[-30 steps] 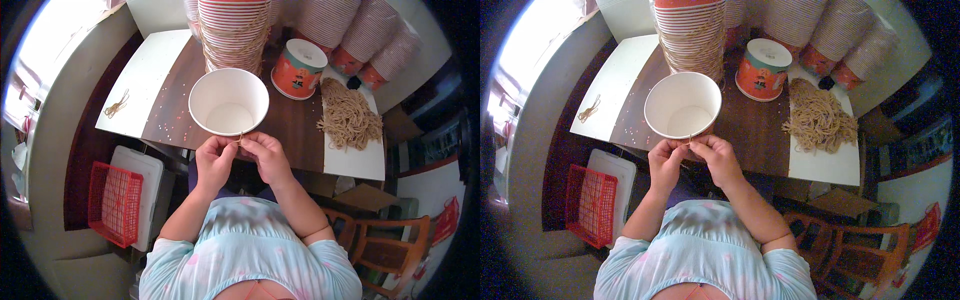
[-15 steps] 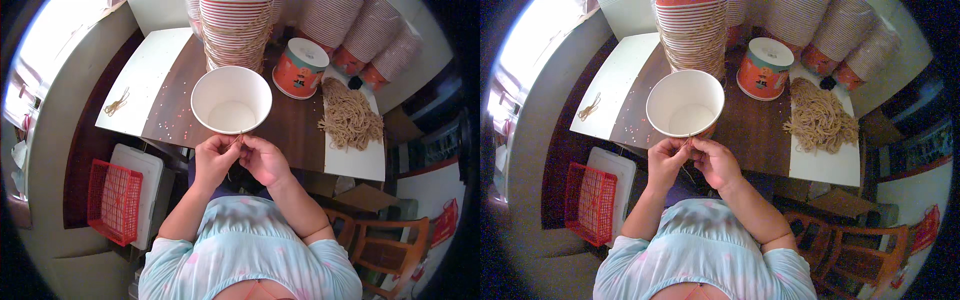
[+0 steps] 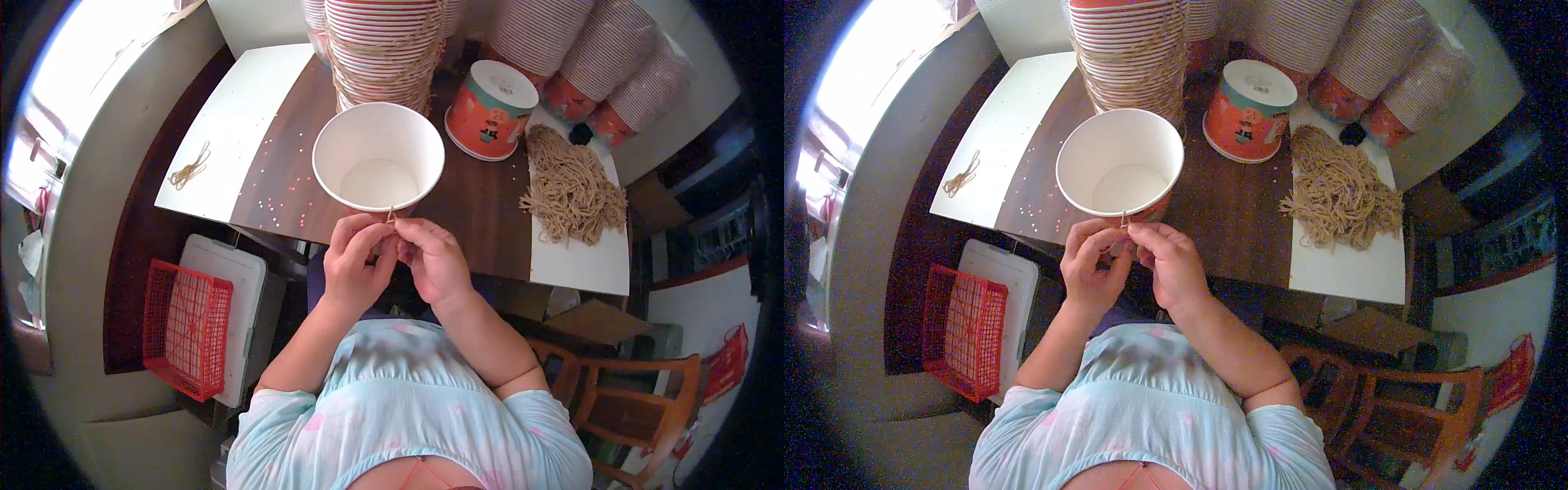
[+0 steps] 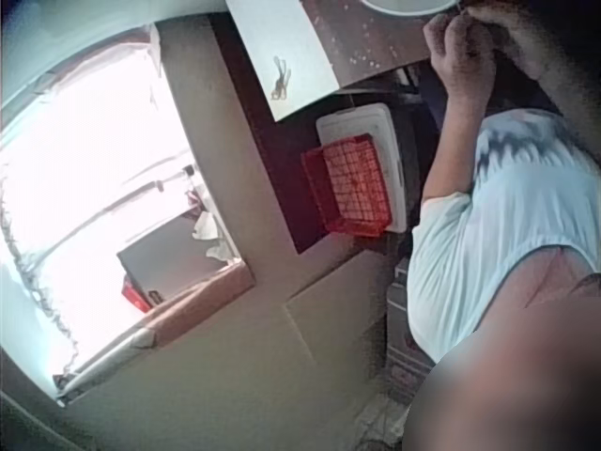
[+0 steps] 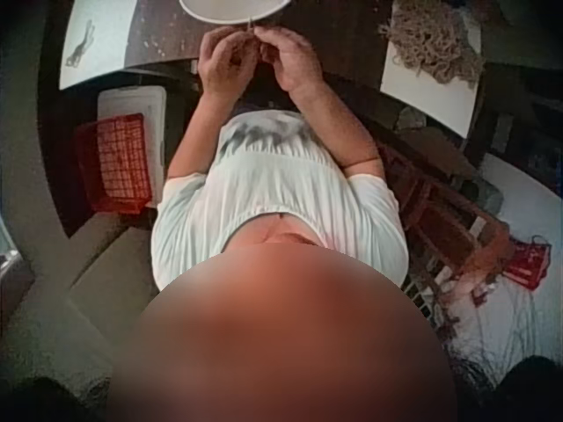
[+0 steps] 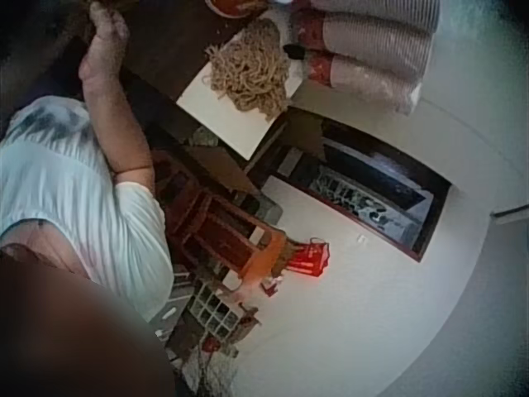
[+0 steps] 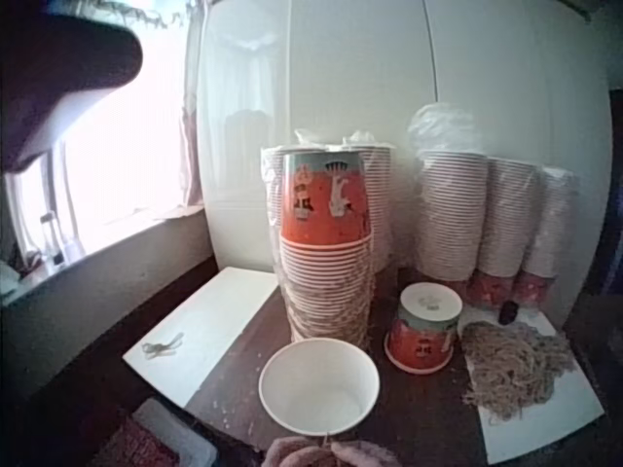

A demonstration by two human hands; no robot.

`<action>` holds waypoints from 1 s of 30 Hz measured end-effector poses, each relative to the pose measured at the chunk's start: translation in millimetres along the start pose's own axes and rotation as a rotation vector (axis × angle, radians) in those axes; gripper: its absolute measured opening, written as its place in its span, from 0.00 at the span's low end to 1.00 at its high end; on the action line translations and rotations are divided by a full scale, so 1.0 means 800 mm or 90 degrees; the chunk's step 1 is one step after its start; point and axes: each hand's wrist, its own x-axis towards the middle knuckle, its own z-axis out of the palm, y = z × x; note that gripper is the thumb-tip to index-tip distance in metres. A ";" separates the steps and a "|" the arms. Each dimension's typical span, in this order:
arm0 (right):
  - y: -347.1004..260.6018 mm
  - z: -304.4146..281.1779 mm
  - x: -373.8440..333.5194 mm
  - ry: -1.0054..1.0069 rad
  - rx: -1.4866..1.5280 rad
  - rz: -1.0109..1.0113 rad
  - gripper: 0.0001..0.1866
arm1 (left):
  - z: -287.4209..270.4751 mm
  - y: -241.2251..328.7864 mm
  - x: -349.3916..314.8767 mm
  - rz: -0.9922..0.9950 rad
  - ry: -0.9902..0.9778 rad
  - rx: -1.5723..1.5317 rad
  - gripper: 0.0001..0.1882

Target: Threading rope handles through pre-punched holes in paper buckets.

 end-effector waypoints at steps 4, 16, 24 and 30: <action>-0.007 0.005 -0.004 0.009 -0.041 -0.022 0.06 | -0.010 0.013 0.005 -0.047 -0.035 -0.013 0.10; 0.003 0.000 -0.004 -0.007 -0.036 -0.020 0.08 | -0.001 0.005 0.003 -0.030 -0.011 0.039 0.09; 0.007 -0.004 0.003 0.005 0.015 0.012 0.08 | -0.002 0.002 0.005 -0.051 -0.041 0.024 0.08; -0.009 -0.004 0.008 -0.040 0.005 0.062 0.07 | -0.017 0.002 0.012 -0.230 -0.138 -0.122 0.06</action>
